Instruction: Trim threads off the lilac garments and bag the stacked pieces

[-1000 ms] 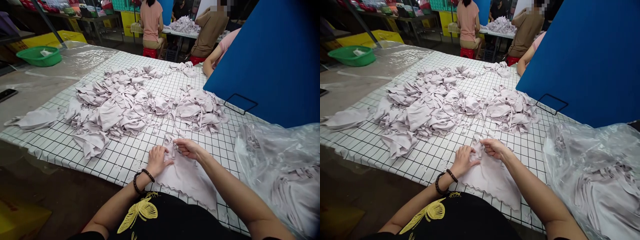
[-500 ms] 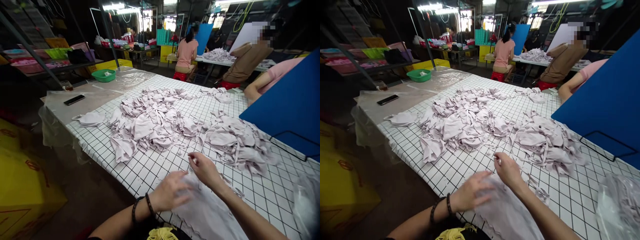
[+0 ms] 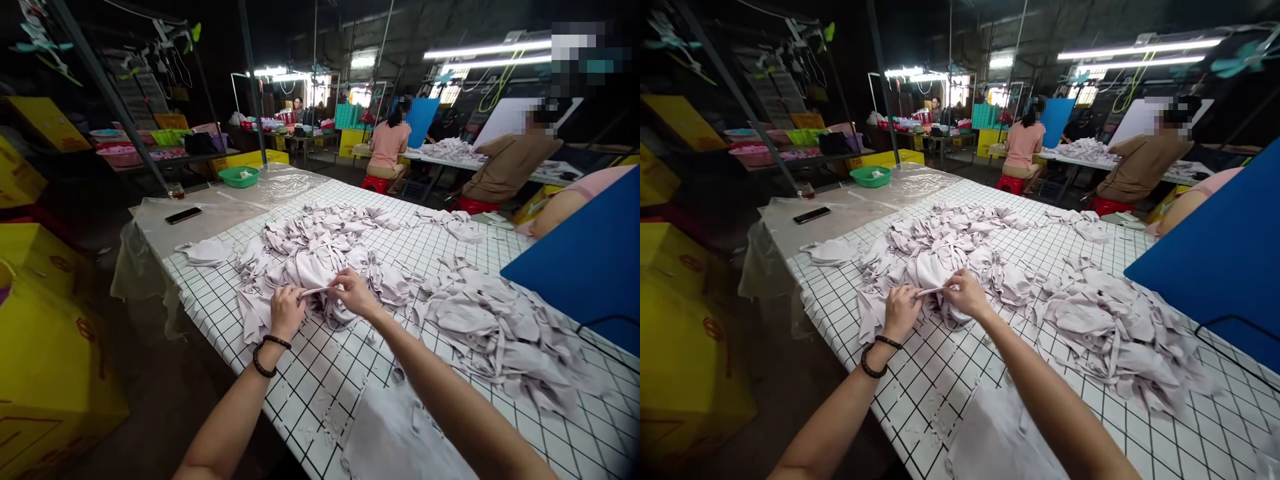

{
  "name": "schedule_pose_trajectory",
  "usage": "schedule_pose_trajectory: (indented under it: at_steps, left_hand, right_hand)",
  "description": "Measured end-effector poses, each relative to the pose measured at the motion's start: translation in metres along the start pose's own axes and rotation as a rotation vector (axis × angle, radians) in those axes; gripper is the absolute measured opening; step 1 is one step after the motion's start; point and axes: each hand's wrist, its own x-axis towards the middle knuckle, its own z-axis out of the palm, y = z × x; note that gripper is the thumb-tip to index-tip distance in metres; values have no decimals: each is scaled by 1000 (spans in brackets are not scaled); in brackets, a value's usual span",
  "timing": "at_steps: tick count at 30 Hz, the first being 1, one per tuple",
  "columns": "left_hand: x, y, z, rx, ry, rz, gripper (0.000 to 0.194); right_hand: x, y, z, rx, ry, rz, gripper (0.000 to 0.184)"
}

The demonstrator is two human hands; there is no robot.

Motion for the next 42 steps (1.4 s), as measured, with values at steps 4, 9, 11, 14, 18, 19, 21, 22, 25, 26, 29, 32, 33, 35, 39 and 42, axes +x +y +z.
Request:
schedule_pose_trajectory:
  at_steps: [4,9,11,14,18,19,21,22,25,26,29,32,33,35,39,42]
  left_hand:
    - [-5,48,-10,-248,13,185,16]
    - [-22,114,-1,-704,-320,198,25]
    - [-33,135,9,-797,-417,176,27]
    - [-47,160,23,-852,-430,233,27]
    - [-53,175,36,-977,-429,150,27]
    - [-52,174,37,-1020,-466,81,29]
    - [-50,167,40,-1087,-600,-42,39]
    - [-50,161,40,-1099,-681,-73,43]
    - [-49,143,40,-1060,-878,-77,40]
    - [-48,138,39,-1049,-909,-75,39]
    - [-41,127,32,-1097,-937,-100,38]
    - [-24,120,15,-1252,-868,-132,40]
    - [-17,118,7,-1295,-853,-124,42]
    - [-3,117,-9,-1304,-931,-52,45]
    - [8,121,-29,-994,-1220,217,51]
    - [5,122,-23,-807,-1037,205,39]
  right_hand:
    - [-43,31,-64,155,-101,50,22]
    - [-98,49,-116,397,-46,53,17]
    - [-120,49,-123,343,-28,68,17]
    - [-145,46,-120,228,-132,88,34]
    - [-152,50,-108,296,-36,142,20]
    - [-150,53,-109,366,15,162,23]
    - [-143,58,-113,566,97,193,26]
    - [-140,61,-116,672,138,208,27]
    - [-131,65,-125,899,282,256,29]
    - [-129,65,-127,943,317,262,30]
    - [-125,64,-133,978,363,256,30]
    - [-122,64,-141,947,406,246,32]
    - [-121,64,-144,949,415,243,32]
    - [-120,64,-148,974,406,238,33]
    - [-115,65,-154,1049,403,213,31]
    - [-115,68,-157,1075,426,202,30]
